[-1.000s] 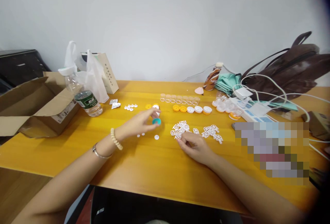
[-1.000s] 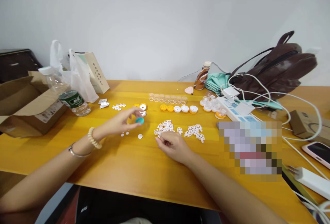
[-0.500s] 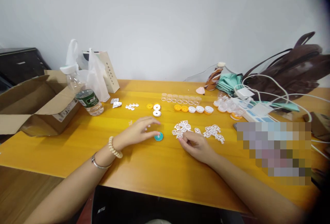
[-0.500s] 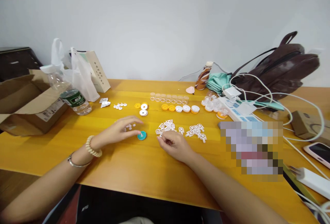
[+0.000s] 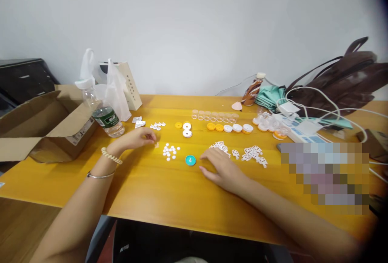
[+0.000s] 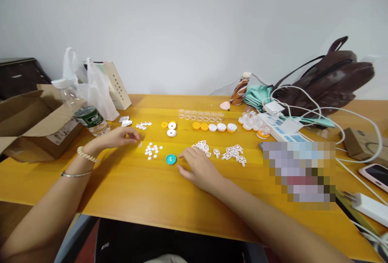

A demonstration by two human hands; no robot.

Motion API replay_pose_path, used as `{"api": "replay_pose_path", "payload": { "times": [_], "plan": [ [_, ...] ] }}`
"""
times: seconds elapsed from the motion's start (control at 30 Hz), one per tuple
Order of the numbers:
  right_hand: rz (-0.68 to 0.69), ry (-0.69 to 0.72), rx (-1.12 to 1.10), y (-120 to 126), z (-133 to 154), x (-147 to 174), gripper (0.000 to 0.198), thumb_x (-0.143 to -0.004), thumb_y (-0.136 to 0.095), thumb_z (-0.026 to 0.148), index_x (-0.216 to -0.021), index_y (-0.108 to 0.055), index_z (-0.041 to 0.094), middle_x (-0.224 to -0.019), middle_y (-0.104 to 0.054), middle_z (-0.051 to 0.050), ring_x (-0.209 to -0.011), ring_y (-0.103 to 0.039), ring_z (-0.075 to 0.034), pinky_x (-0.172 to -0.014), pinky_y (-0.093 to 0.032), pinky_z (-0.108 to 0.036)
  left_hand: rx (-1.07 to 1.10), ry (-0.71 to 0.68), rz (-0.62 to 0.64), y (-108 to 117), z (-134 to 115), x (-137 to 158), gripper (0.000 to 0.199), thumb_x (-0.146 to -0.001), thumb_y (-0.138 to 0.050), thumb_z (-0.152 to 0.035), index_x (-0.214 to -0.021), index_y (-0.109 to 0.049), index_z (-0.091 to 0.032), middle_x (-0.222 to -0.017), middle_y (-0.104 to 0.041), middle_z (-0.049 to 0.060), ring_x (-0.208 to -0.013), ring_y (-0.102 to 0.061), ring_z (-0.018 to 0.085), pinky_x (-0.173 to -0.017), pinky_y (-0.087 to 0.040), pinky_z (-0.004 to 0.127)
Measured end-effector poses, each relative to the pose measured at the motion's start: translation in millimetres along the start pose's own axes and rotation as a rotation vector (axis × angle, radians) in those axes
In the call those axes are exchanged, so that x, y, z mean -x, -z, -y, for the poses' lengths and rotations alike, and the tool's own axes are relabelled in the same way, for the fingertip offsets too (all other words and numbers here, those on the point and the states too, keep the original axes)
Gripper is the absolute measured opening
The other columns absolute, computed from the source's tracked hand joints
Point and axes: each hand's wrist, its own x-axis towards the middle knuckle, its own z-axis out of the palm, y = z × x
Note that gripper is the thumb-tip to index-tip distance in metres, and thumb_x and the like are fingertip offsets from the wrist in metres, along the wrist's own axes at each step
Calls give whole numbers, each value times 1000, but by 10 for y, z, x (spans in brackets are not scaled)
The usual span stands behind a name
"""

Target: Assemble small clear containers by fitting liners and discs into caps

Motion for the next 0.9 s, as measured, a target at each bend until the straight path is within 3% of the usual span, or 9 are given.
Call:
{"api": "replay_pose_path", "payload": {
  "times": [0.17,0.37,0.6,0.9],
  "plan": [
    [-26,-57,-3,-141,107,-108,36,-76,-61,28,-107,-47,18,-106,-57,-12,-100,-51,-26,-85,-43,-41,99,11,51,-86,142,-3,18,-76,-56,-32,-82,-61,-16,-82,-65,4,-76,-60,15,-73,-47,28],
    [-91,-53,-32,-196,111,-72,29,-79,-59,26,-105,-47,19,-100,-59,-9,-95,-53,-25,-84,-43,-41,143,13,60,-127,209,-18,21,-74,-58,-35,-83,-58,-15,-81,-63,3,-72,-58,14,-69,-47,26],
    [-118,-55,-67,-104,35,-52,16,-82,-56,24,-97,-51,20,-94,-61,-7,-89,-55,-22,-79,-44,-38,120,20,86,-118,72,81,22,-74,-60,-35,-80,-58,-15,-81,-64,3,-72,-58,14,-66,-46,24],
    [-88,-33,-94,-156,22,-60,23,-79,-60,24,-100,-51,20,-97,-61,-7,-92,-55,-21,-83,-43,-38,36,29,48,-176,40,69,22,-73,-60,-35,-80,-58,-14,-80,-64,4,-71,-59,15,-64,-46,24]
  ]
}}
